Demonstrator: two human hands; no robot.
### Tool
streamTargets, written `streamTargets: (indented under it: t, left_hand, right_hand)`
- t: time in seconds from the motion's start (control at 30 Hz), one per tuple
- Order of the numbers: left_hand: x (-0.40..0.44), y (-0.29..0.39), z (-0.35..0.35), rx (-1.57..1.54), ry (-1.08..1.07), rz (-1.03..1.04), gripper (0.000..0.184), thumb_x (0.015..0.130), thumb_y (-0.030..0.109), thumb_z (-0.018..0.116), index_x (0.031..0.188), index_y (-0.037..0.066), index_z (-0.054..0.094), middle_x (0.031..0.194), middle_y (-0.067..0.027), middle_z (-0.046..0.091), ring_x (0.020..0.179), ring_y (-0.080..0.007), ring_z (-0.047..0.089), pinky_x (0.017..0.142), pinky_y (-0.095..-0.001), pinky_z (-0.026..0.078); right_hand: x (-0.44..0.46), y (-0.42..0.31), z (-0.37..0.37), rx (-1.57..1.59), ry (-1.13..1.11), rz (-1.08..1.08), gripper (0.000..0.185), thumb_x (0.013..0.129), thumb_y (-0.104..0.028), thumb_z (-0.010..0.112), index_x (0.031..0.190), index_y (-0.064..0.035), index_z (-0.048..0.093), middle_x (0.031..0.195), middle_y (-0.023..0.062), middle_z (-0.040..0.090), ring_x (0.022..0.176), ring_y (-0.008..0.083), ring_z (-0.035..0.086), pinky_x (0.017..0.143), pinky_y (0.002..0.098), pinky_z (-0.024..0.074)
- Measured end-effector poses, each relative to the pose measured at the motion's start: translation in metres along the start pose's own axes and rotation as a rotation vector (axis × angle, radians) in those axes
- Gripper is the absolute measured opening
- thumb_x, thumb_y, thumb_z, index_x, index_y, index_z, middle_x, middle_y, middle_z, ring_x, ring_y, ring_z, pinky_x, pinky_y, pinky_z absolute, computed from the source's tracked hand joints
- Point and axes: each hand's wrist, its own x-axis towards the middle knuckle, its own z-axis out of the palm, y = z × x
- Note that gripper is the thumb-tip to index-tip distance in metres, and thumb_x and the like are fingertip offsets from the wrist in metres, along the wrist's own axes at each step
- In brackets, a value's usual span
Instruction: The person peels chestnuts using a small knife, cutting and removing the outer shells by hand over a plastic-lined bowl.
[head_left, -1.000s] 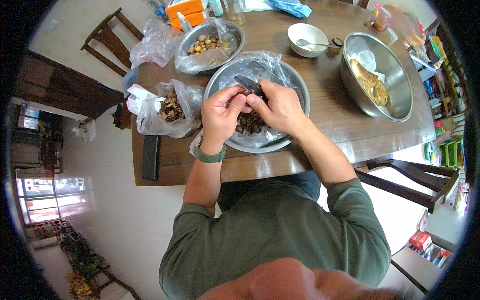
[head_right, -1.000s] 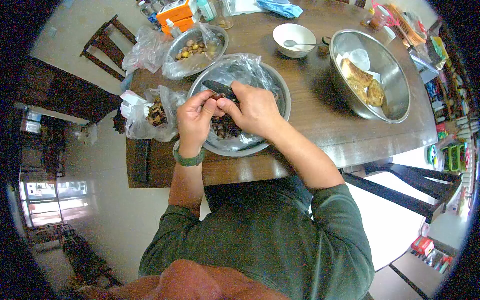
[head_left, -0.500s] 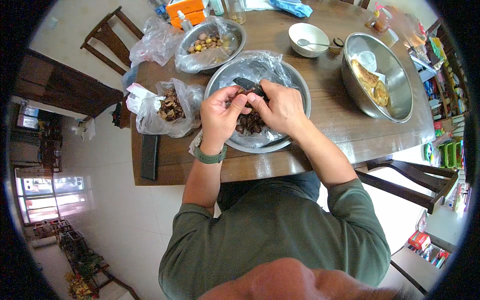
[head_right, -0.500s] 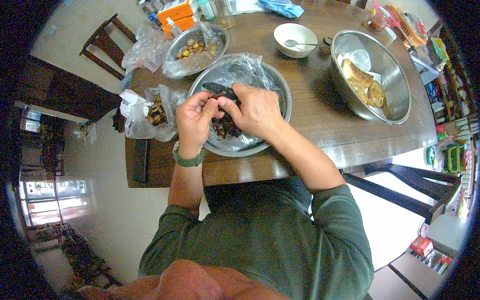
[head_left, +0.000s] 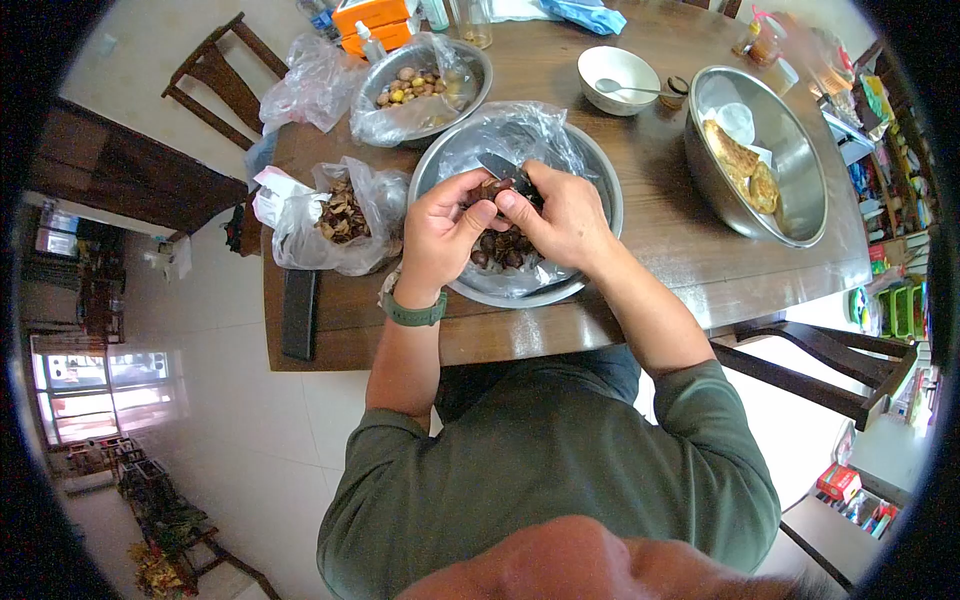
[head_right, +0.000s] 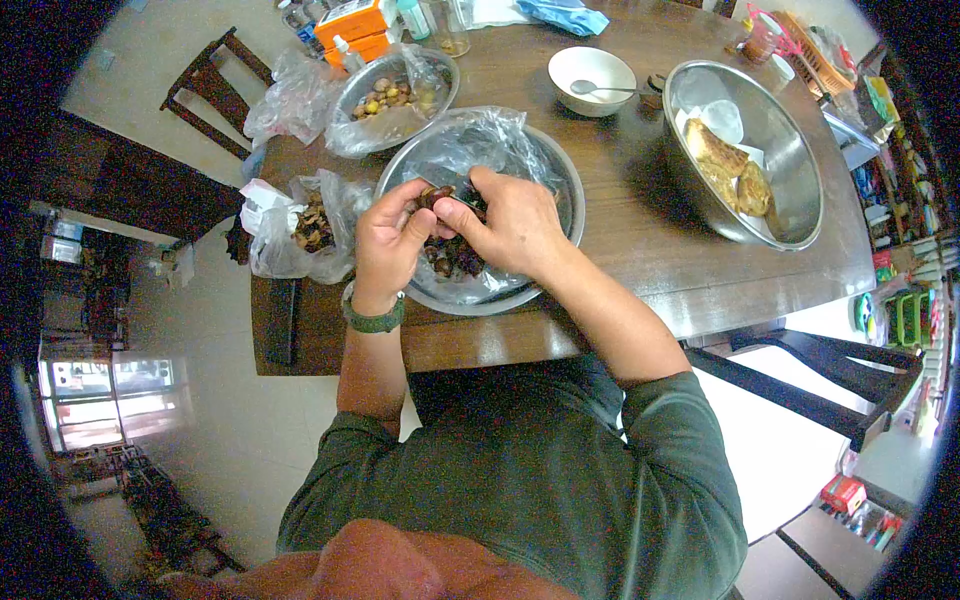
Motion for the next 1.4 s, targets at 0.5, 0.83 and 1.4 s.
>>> streamTargets:
  t: [0.5, 0.83, 1.4]
  left_hand:
    - [0.002, 0.004, -0.003, 0.256, 0.086, 0.052, 0.021, 0.087, 0.008, 0.070, 0.101, -0.008, 0.066, 0.092, -0.0090, 0.064, 0.077, -0.0123, 0.065, 0.066, -0.0238, 0.055]
    - [-0.003, 0.005, -0.003, 0.129, 0.143, -0.106, 0.019, 0.091, 0.006, 0.065, 0.103, -0.010, 0.064, 0.094, -0.0078, 0.066, 0.075, -0.0110, 0.064, 0.068, -0.0238, 0.057]
    - [-0.003, -0.007, 0.004, -0.451, 0.137, -0.205, 0.021, 0.097, 0.015, 0.059, 0.110, 0.000, 0.062, 0.096, -0.0064, 0.067, 0.083, -0.0112, 0.064, 0.074, -0.0249, 0.057]
  right_hand:
    - [-0.001, -0.007, -0.002, -0.120, -0.009, -0.010, 0.056, 0.089, -0.058, 0.055, 0.071, -0.0046, 0.056, 0.061, 0.0193, 0.059, 0.062, 0.0412, 0.061, 0.054, 0.0486, 0.0462]
    - [0.002, -0.009, 0.000, -0.144, 0.035, -0.059, 0.055, 0.088, -0.057, 0.055, 0.069, -0.0057, 0.058, 0.058, 0.0170, 0.059, 0.057, 0.0386, 0.062, 0.052, 0.0479, 0.0468]
    - [0.003, -0.009, 0.001, -0.244, 0.161, -0.181, 0.045, 0.083, -0.049, 0.066, 0.073, -0.0061, 0.055, 0.063, 0.0165, 0.061, 0.061, 0.0365, 0.063, 0.052, 0.0460, 0.0476]
